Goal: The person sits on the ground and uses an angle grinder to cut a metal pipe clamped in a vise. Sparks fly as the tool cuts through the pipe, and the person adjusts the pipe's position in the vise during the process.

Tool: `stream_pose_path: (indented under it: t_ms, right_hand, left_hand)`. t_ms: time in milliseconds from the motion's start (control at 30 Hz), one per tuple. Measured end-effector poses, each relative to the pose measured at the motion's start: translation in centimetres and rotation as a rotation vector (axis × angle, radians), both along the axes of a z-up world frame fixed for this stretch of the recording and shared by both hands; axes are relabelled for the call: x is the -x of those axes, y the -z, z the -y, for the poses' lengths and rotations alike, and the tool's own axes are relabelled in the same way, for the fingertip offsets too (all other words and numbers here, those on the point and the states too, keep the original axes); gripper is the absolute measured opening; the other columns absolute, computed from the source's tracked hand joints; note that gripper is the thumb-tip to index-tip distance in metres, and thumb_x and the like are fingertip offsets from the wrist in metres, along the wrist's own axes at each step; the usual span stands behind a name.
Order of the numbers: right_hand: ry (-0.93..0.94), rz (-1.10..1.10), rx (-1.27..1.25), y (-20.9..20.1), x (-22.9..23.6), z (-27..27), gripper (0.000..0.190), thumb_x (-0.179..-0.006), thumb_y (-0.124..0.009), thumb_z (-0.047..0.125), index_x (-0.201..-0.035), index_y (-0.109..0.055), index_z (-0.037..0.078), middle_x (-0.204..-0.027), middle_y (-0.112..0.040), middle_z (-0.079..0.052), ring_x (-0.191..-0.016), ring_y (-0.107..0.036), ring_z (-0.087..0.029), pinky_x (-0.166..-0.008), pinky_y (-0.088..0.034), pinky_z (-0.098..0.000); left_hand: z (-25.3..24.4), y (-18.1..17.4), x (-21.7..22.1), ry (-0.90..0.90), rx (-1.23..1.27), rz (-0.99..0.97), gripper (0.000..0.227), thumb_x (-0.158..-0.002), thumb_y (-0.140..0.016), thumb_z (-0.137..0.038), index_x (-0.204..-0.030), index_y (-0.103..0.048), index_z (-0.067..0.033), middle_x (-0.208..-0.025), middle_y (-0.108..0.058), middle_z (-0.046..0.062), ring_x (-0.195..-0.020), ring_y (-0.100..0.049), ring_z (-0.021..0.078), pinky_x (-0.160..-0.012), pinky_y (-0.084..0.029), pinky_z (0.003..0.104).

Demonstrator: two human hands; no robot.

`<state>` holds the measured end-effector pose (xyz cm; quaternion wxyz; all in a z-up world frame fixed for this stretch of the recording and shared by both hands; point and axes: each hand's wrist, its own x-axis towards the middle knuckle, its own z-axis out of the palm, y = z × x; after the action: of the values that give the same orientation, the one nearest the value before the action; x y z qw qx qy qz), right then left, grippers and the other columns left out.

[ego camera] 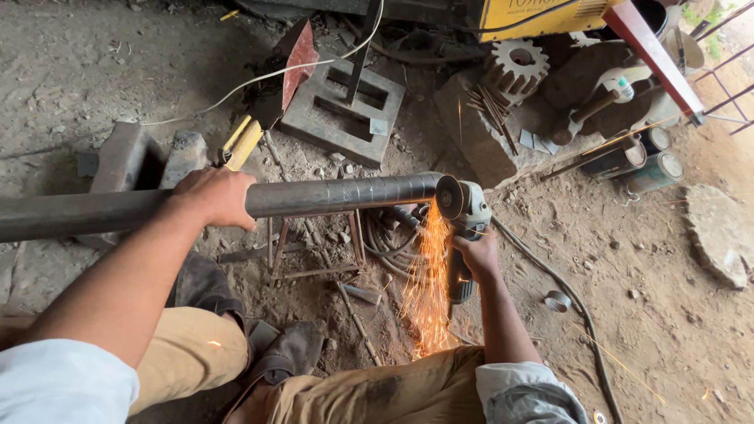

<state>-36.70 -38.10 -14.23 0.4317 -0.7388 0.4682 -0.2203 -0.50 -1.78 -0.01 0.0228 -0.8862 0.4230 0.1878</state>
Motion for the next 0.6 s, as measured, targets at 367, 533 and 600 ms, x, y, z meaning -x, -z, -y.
stream_pose_path:
  t_ms: [367, 533, 600]
  right_hand:
    - [-0.072, 0.113, -0.145, 0.7, 0.2, 0.7, 0.040, -0.063, -0.078, 0.007, -0.099, -0.062, -0.001, -0.088, -0.071, -0.016, -0.071, -0.072, -0.026, -0.071, -0.065, -0.0423]
    - [-0.060, 0.068, -0.116, -0.2, -0.1, 0.1, 0.040, -0.064, -0.078, 0.007, -0.100, -0.062, -0.001, -0.088, -0.071, -0.015, -0.072, -0.073, -0.025, -0.070, -0.065, -0.0394]
    - [-0.046, 0.058, -0.125, -0.5, -0.3, -0.2, 0.039, -0.065, -0.079, 0.006, -0.099, -0.062, -0.002, -0.088, -0.071, -0.016, -0.072, -0.072, -0.025, -0.069, -0.064, -0.0395]
  left_hand:
    - [-0.2, 1.0, 1.4, -0.047, 0.004, 0.117, 0.048, -0.073, -0.081, -0.028, -0.117, -0.065, -0.0178, -0.106, -0.076, 0.011, -0.101, -0.075, 0.0300, -0.093, -0.058, 0.045]
    - [-0.7, 4.0, 1.1, 0.016, 0.124, 0.271, 0.045, -0.076, -0.078, -0.025, -0.117, -0.062, -0.0149, -0.112, -0.074, 0.011, -0.108, -0.071, 0.0305, -0.097, -0.055, 0.044]
    - [-1.0, 5.0, 1.4, 0.049, 0.192, 0.372, 0.051, -0.071, -0.081, -0.027, -0.115, -0.059, -0.0123, -0.117, -0.070, 0.011, -0.115, -0.067, 0.0296, -0.101, -0.051, 0.043]
